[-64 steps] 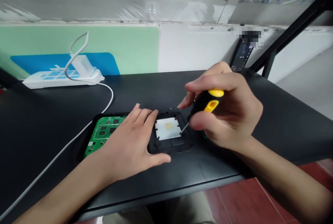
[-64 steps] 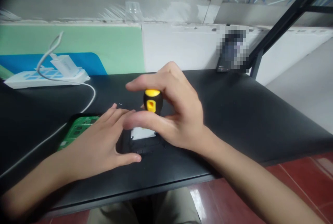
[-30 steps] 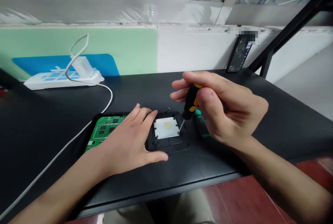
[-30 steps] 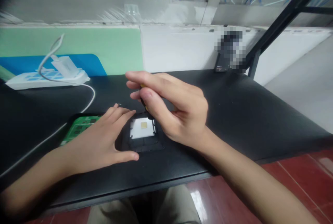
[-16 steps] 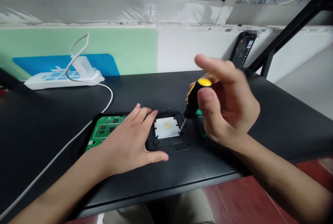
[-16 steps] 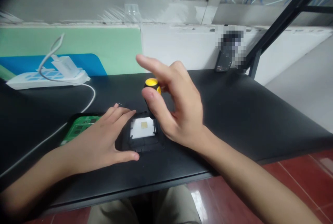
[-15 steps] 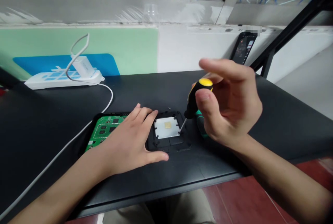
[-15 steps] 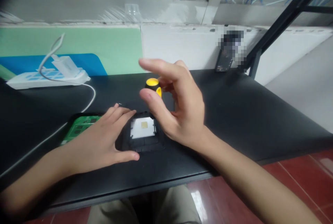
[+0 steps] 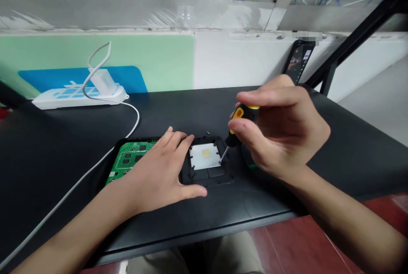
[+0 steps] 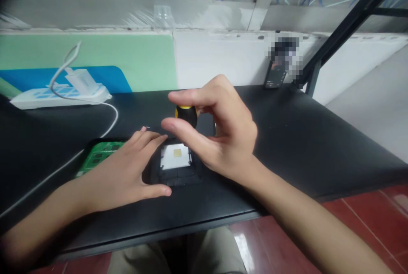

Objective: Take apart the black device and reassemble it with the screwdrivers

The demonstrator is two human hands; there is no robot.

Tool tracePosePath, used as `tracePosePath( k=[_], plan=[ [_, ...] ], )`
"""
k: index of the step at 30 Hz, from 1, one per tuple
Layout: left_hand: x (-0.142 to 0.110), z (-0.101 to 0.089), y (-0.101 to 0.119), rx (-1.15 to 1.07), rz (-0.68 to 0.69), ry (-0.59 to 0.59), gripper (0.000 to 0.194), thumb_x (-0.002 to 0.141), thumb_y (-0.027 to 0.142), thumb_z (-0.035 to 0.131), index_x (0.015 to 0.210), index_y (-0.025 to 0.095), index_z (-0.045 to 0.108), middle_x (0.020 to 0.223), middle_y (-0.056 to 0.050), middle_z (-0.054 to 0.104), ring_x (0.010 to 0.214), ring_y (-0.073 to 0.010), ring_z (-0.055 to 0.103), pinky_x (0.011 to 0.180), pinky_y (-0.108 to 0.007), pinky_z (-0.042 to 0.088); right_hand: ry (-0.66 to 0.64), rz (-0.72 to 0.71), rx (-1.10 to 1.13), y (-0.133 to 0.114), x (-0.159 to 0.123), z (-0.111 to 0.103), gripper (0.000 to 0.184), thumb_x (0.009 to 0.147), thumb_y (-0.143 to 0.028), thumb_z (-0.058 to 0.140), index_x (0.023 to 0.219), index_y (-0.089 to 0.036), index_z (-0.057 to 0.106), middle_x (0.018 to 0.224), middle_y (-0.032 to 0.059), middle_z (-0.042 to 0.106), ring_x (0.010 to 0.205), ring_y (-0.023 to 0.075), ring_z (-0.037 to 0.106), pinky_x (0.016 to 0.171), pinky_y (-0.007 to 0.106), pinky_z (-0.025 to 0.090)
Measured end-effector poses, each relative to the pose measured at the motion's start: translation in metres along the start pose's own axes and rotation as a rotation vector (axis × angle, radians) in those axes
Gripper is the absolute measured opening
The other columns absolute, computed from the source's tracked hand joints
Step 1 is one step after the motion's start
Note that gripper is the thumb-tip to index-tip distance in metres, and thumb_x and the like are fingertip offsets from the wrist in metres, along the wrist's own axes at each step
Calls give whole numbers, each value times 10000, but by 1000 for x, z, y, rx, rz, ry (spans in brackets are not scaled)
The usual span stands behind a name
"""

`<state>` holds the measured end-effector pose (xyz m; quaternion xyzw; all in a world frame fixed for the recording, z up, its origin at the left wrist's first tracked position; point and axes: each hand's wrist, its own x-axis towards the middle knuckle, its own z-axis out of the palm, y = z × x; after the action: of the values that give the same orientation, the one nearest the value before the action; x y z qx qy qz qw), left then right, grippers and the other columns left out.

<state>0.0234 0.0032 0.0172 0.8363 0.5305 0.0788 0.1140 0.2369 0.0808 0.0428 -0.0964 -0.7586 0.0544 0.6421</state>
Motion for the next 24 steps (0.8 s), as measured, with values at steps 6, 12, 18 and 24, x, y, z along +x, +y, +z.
tracePosePath(
  k=[6, 12, 18, 24],
  plan=[
    [-1, 0, -1, 3, -11, -15, 1101, 768, 796, 669, 1541, 71, 374, 1542, -224, 454, 1524, -468, 264, 1272, -629, 180, -1, 28, 150, 1, -6, 3, 328, 949, -276, 591, 1256, -284, 707, 1066, 50, 747, 852, 239, 739, 663, 427, 663],
    [0, -1, 1, 13, -14, -26, 1099, 783, 793, 648, 1551, 65, 350, 1551, -233, 442, 1529, -461, 264, 1273, -624, 165, -32, 92, 71, -5, -3, 2, 390, 848, -151, 731, 1202, -316, 721, 1013, 11, 753, 832, 200, 718, 671, 364, 653],
    [0, -2, 0, 0, 11, -3, 1060, 789, 777, 659, 1537, 85, 368, 1521, -231, 479, 1508, -466, 312, 1257, -657, 188, 49, 62, 71, 3, -3, 4, 237, 924, -424, 647, 1128, -325, 713, 932, 35, 651, 749, 210, 664, 573, 388, 606],
    [1, -1, 1, -6, -2, -3, 1092, 781, 792, 656, 1535, 55, 372, 1532, -249, 462, 1516, -478, 285, 1258, -656, 190, -82, 91, 43, -8, -7, 0, 426, 901, -203, 677, 1302, -346, 669, 1095, 29, 729, 854, 223, 724, 674, 411, 668]
  ],
)
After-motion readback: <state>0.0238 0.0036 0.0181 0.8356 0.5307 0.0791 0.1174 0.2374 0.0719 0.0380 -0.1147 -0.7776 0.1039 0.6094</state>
